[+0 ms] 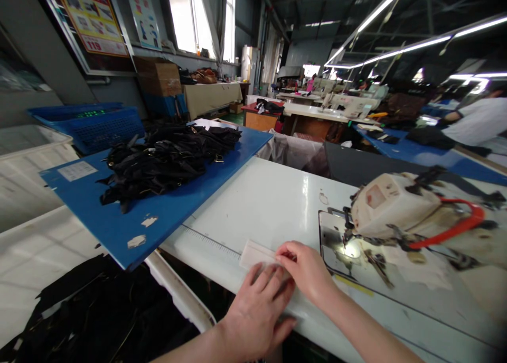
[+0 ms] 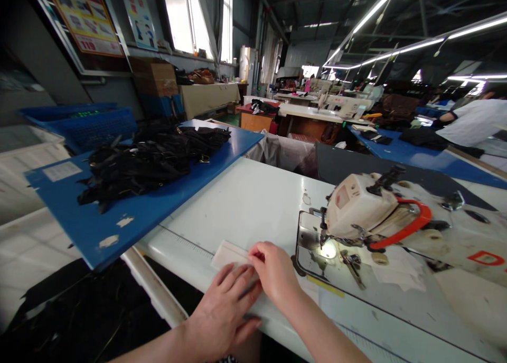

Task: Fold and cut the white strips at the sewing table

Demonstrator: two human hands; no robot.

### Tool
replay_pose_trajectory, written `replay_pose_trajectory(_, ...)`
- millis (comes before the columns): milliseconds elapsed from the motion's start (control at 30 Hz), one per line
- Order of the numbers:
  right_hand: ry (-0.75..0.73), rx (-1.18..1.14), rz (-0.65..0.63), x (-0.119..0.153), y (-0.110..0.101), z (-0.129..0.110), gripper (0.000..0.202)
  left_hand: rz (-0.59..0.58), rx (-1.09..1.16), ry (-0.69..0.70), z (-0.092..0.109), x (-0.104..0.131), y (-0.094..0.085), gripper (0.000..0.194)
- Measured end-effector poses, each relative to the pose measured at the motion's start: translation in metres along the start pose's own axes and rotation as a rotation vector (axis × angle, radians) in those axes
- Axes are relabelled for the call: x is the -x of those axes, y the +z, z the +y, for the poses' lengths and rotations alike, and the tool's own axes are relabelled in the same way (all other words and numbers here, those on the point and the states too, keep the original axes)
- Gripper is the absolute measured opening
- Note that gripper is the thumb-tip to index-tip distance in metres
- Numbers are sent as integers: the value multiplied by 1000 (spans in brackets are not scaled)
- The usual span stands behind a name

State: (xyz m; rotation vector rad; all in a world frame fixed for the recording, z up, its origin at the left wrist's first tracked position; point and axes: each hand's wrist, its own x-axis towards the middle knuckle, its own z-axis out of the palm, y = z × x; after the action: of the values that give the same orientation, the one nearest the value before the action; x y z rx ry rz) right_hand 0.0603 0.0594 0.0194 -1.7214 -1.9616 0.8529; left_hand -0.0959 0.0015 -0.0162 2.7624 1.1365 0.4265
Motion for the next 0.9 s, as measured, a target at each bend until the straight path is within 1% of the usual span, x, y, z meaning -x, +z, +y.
replay_pose_trajectory(133,19,-15,40,0,0,-2,15,-8,7,-8,0,-1,-1,57)
replay_pose_trajectory(267,73,-102,75,2,-10,-1,16,14,3,-2,0,-1,0,56)
replay_pose_trajectory(400,130,-152,77,15,-29,16,18,28,-14,-2,-1,1,1,55)
replay_pose_trajectory(500,214,-170,62,30,-45,33,18,34,-29,-10,-2,1,4,55)
replay_pose_trajectory(600,271,-170,44,42,-55,43,17,42,-37,-12,-1,1,8,54)
replay_pose_trajectory(700,263,-172,28,47,-57,44,17,36,-51,-18,0,0,10,53)
replay_pose_trajectory(900,239,-168,37,44,-48,44,14,39,-81,-21,1,-2,8,51)
